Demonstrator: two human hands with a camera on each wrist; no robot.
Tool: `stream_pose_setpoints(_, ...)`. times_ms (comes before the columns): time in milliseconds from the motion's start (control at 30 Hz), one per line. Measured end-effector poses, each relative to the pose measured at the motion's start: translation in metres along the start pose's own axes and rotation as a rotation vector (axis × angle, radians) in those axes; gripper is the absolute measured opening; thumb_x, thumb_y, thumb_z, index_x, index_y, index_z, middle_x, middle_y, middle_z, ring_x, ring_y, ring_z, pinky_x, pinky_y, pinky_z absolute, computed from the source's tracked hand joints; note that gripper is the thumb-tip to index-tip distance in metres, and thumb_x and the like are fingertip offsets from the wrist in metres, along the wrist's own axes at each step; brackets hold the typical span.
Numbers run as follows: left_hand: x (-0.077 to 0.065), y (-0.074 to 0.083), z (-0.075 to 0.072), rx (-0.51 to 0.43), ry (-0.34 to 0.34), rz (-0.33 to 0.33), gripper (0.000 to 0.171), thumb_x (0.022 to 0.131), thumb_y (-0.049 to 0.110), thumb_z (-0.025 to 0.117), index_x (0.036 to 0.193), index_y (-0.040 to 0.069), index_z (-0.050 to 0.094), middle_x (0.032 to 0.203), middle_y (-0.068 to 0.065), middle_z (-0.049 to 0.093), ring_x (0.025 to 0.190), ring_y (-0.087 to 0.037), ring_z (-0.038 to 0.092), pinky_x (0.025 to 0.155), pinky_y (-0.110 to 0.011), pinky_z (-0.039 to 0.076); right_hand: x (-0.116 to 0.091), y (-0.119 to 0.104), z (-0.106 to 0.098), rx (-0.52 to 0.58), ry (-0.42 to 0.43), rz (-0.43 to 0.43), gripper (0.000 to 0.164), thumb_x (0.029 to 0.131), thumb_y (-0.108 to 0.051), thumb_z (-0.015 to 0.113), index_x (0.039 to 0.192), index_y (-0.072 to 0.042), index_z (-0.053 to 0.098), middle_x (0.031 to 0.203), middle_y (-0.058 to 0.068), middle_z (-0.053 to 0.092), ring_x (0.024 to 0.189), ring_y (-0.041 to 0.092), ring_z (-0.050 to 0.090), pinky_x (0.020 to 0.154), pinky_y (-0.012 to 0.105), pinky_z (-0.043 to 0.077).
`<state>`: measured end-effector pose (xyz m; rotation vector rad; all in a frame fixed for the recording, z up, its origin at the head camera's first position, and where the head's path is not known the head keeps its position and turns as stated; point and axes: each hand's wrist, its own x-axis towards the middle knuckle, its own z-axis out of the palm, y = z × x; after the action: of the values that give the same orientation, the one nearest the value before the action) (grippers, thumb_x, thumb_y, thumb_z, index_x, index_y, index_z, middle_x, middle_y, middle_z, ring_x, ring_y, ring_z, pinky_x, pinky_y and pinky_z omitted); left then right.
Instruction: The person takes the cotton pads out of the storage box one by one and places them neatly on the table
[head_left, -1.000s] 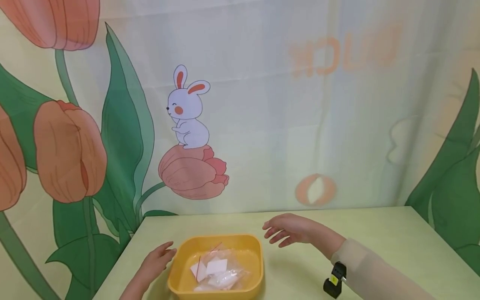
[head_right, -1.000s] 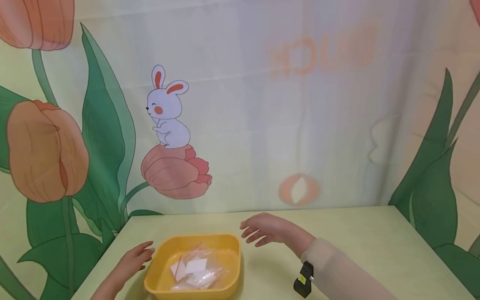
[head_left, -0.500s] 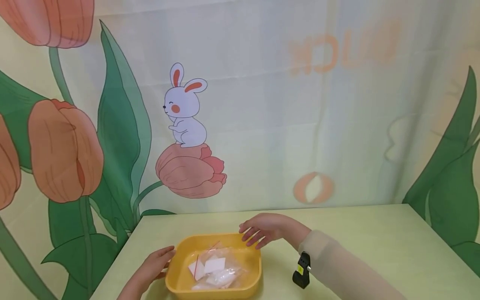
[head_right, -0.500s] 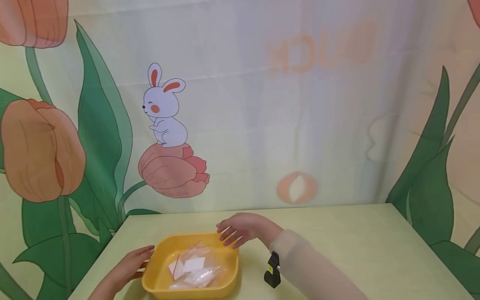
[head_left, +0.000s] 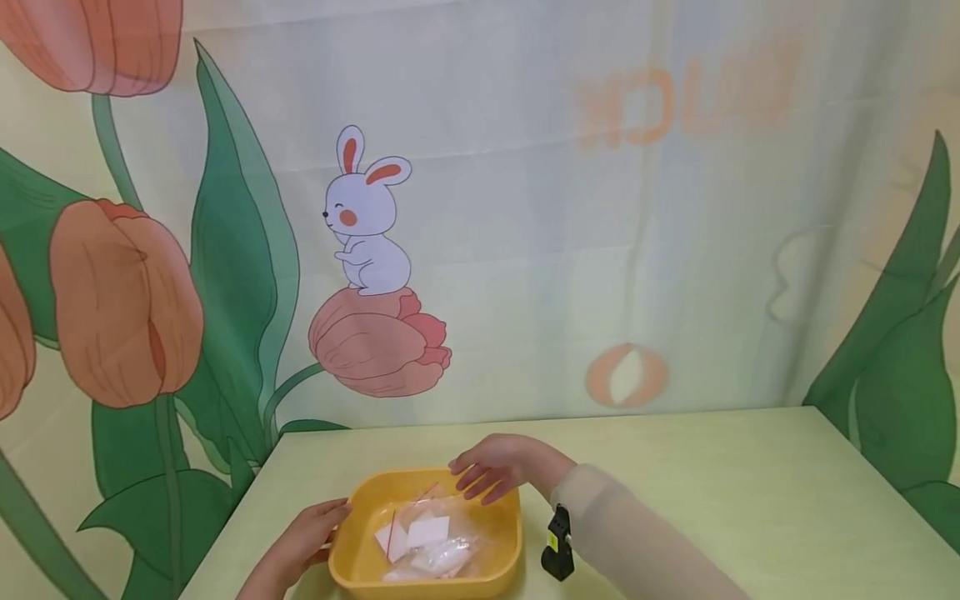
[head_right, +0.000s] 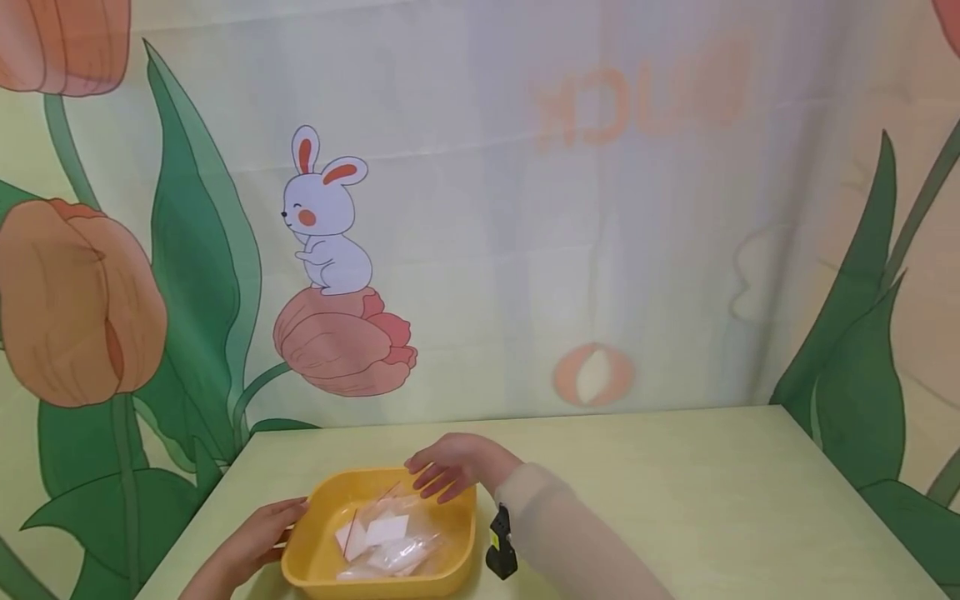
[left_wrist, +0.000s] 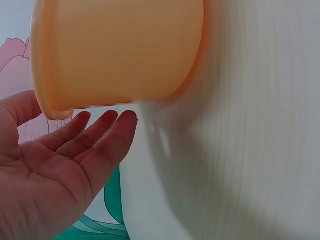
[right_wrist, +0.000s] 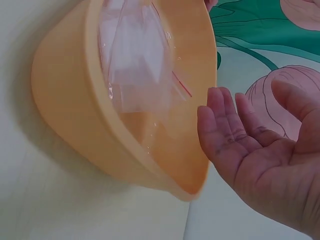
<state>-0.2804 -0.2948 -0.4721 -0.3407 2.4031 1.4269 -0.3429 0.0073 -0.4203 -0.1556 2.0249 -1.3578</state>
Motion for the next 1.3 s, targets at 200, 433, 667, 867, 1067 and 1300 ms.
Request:
stream_pose_setpoints(200, 0.000, 0.000, -0.002, -0.033, -0.020, -0.030, 0.057, 0.111, 0.026, 0.040, 0.149, -0.016, 0.034, 0.146, -0.035, 0.048, 0.110, -0.031, 0.062, 0.094, -0.041, 0.061, 0.008, 0.002, 0.011, 0.024, 0.053, 0.017, 0.030, 0.096, -0.024, 0.070, 0.118, -0.003, 0.071, 0.102, 0.012, 0.077, 0.097, 0.026, 0.076, 0.092, 0.042, 0.064)
stream_pose_setpoints(433, 0.000, -0.005, 0.001, -0.074, -0.023, -0.049, 0.052, 0.111, 0.019, 0.043, 0.149, -0.015, 0.034, 0.145, -0.034, 0.049, 0.106, -0.028, 0.065, 0.092, -0.040, 0.063, 0.020, 0.015, 0.019, 0.060, 0.072, 0.062, 0.024, 0.096, -0.022, 0.071, 0.112, -0.003, 0.072, 0.098, 0.010, 0.077, 0.091, 0.022, 0.074, 0.093, 0.038, 0.063)
stream_pose_setpoints(667, 0.001, -0.009, 0.000, -0.051, -0.004, -0.024, 0.051, 0.110, 0.017, 0.046, 0.148, -0.016, 0.036, 0.142, -0.035, 0.052, 0.098, -0.023, 0.066, 0.088, -0.039, 0.064, 0.025, 0.021, 0.022, 0.075, 0.059, 0.068, 0.020, 0.096, -0.019, 0.071, 0.106, -0.002, 0.072, 0.094, 0.009, 0.076, 0.082, 0.019, 0.071, 0.089, 0.035, 0.064)
stream_pose_setpoints(867, 0.001, -0.009, -0.003, -0.033, 0.011, -0.016, 0.052, 0.110, 0.017, 0.047, 0.149, -0.016, 0.036, 0.142, -0.035, 0.052, 0.097, -0.023, 0.065, 0.088, -0.039, 0.064, 0.031, 0.019, 0.026, 0.066, 0.097, 0.087, 0.019, 0.095, -0.019, 0.072, 0.103, -0.003, 0.072, 0.093, 0.011, 0.076, 0.074, 0.018, 0.067, 0.084, 0.031, 0.064)
stream_pose_setpoints(1067, 0.001, -0.011, -0.003, -0.038, 0.019, -0.021, 0.051, 0.109, 0.018, 0.048, 0.148, -0.015, 0.038, 0.140, -0.034, 0.055, 0.096, -0.022, 0.067, 0.086, -0.038, 0.064, 0.034, 0.021, 0.033, 0.071, 0.124, 0.112, 0.017, 0.094, -0.018, 0.073, 0.099, -0.002, 0.072, 0.086, 0.009, 0.073, 0.070, 0.017, 0.064, 0.081, 0.029, 0.064)
stream_pose_setpoints(1300, -0.001, -0.010, -0.002, -0.054, 0.024, -0.006, 0.052, 0.108, 0.019, 0.050, 0.147, -0.014, 0.041, 0.140, -0.032, 0.057, 0.097, -0.021, 0.069, 0.085, -0.039, 0.065, 0.034, 0.027, 0.042, 0.064, 0.128, 0.109, 0.016, 0.095, -0.015, 0.071, 0.097, 0.001, 0.071, 0.079, 0.009, 0.068, 0.068, 0.017, 0.063, 0.083, 0.032, 0.065)
